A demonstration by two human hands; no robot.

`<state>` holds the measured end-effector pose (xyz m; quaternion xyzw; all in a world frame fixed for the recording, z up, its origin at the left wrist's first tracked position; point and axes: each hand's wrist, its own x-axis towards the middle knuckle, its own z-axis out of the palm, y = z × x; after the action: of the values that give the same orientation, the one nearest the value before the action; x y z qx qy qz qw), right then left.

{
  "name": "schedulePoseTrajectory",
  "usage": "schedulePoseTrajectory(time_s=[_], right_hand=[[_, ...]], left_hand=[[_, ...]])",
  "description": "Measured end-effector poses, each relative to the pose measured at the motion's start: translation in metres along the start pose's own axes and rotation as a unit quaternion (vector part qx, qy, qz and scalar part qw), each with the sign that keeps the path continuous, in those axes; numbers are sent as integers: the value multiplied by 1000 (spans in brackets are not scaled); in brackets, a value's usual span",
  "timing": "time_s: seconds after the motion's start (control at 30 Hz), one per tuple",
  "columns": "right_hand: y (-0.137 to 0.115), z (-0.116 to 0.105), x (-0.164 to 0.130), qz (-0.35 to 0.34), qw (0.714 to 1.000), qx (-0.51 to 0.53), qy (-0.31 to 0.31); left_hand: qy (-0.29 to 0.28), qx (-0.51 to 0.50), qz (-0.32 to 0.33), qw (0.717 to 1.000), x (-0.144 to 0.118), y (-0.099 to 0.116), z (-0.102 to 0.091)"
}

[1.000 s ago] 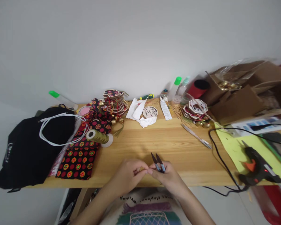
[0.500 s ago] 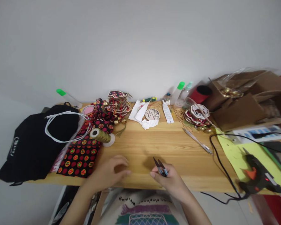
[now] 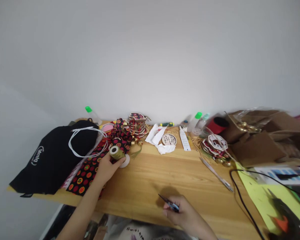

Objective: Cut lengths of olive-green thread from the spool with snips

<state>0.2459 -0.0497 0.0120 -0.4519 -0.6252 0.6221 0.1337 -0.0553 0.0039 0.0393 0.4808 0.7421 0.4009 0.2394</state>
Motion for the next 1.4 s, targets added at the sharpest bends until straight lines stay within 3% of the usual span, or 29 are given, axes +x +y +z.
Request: schedulePoseTrajectory(time_s=[0.17,0.4,0.8,1.07,1.4], right_hand=[[0,-1,1,25,1000,17,1],[4,-4,1,24,999,22,-22],[1,-8,-1,-1,999,30,-34],[4,-9,0,1,999,39,-35],[6,-10,-1,5,998,54,-37]], left_hand=[[15,-118,-24,993,-5,27,-13],[-31,-155,-41,987,-35,79,-29],[-73,-219,-59,971,-54,96,-25],[-155,-315,-116,929,-66,118,-13],[-177,-372,-185,892,-75,121,-10]])
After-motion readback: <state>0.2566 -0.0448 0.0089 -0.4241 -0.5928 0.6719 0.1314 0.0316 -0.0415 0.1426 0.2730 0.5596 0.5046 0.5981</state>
